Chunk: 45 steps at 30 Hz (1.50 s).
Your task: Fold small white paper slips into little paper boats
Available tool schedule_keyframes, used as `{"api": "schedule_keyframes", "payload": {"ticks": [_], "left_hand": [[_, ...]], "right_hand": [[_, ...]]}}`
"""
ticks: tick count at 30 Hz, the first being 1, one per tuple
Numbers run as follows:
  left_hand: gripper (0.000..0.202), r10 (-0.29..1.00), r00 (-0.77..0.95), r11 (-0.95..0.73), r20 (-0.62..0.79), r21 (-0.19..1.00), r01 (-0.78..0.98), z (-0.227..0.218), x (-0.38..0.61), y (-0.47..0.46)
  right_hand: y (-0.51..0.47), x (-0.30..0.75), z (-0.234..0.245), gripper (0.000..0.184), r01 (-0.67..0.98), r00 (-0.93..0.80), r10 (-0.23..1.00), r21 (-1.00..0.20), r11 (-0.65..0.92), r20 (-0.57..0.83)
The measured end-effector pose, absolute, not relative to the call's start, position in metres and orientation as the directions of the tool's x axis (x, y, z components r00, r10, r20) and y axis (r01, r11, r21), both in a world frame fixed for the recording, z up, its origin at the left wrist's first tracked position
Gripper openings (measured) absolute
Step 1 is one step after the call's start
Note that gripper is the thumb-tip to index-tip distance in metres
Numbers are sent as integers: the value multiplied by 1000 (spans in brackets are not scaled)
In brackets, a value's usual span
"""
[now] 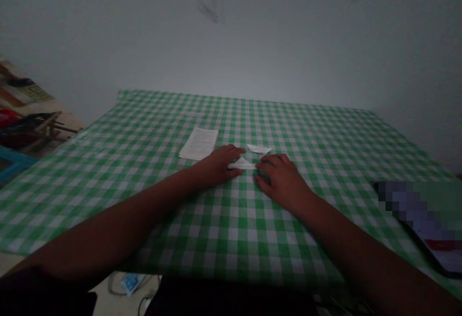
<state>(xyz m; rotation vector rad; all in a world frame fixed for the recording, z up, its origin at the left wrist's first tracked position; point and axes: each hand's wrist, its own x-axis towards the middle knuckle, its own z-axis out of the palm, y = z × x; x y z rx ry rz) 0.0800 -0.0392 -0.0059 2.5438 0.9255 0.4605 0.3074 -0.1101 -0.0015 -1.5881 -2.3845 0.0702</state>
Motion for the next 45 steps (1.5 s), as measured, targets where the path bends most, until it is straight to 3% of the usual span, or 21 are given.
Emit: {"api": "schedule_keyframes", "payload": {"ticks": [7,16,22,29,31,37,45], "left_hand": [[55,675,708,-680,207,547,489,-11,85,-40],[50,674,708,-666,211,589,458,-16,85,-39],[48,639,736,-688,224,593,418,-13,85,-38],[44,590,758,-711,278,623,324,-6,86,-40],[42,555,783,-733,282,610,300,-4,87,-42],[40,498,819,-768,285,584,264,-2,87,-43],[20,481,811,-806,333,531,260,-3,82,-39]], "right_hand": [[-101,307,-10,30,885,-319,920,-276,375,226],[-96,302,-12,17,823,-222,957,-489,288,188],[-95,301,-11,14,824,-200,966,-505,258,166],[-96,303,-12,29,738,-189,961,-616,275,202],[-96,304,-11,31,738,-189,964,-621,265,186],[-98,304,-5,9,767,-233,953,-566,303,196],[-96,309,-8,10,738,-275,921,-553,387,277]]}}
